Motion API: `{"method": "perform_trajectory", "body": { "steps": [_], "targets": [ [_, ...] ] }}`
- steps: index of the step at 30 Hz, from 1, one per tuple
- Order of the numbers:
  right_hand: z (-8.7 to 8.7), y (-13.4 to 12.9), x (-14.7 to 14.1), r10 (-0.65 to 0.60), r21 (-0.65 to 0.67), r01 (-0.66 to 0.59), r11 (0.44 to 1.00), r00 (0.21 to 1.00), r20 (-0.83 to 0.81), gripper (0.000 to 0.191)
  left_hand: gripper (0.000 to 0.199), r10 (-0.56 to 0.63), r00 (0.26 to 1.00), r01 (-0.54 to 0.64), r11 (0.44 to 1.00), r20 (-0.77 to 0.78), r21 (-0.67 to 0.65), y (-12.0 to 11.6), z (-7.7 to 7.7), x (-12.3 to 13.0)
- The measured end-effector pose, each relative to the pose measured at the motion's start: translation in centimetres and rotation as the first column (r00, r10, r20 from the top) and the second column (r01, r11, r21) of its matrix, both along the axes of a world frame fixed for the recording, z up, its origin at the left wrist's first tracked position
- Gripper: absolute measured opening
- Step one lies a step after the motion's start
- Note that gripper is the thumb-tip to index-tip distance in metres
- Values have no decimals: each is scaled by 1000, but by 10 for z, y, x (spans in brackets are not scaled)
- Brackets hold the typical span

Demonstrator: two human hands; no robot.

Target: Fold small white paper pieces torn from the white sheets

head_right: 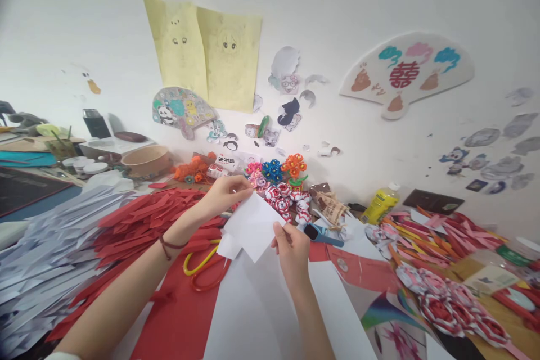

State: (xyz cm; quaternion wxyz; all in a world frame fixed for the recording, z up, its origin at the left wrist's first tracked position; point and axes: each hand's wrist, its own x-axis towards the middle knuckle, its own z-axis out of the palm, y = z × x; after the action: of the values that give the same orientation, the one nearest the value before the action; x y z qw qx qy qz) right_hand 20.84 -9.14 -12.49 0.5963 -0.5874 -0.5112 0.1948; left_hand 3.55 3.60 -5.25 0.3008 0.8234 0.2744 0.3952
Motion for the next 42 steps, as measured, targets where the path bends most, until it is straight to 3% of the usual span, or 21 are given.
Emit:
{"method": "perform_trajectory", "body": {
  "steps": [12, 21, 27, 32, 42],
  "targets": [
    [2, -1, -2, 0, 1, 0, 1000, 1000, -31, 49, 24, 28, 1000, -28, 999, 1, -36, 3, -3, 0],
    [4, -2, -3, 3, 12, -3, 1000, 999, -43, 49, 19, -24, 1000, 23, 1000, 10, 19, -2, 2, 1],
    [1, 0, 0, -2, 27, 5, 1000, 996, -84, 49, 28, -22, 999, 23, 1000, 38, -16, -1, -2, 4],
    [1, 0, 3, -18, 36, 23, 999, 991, -135, 48, 25, -38, 999, 39, 999, 18, -17, -4, -1, 4],
    [4, 1, -2, 73, 14, -71, 997, 981, -181, 45, 24, -93, 996, 93, 995, -6, -24, -6, 6, -1]
  ]
}}
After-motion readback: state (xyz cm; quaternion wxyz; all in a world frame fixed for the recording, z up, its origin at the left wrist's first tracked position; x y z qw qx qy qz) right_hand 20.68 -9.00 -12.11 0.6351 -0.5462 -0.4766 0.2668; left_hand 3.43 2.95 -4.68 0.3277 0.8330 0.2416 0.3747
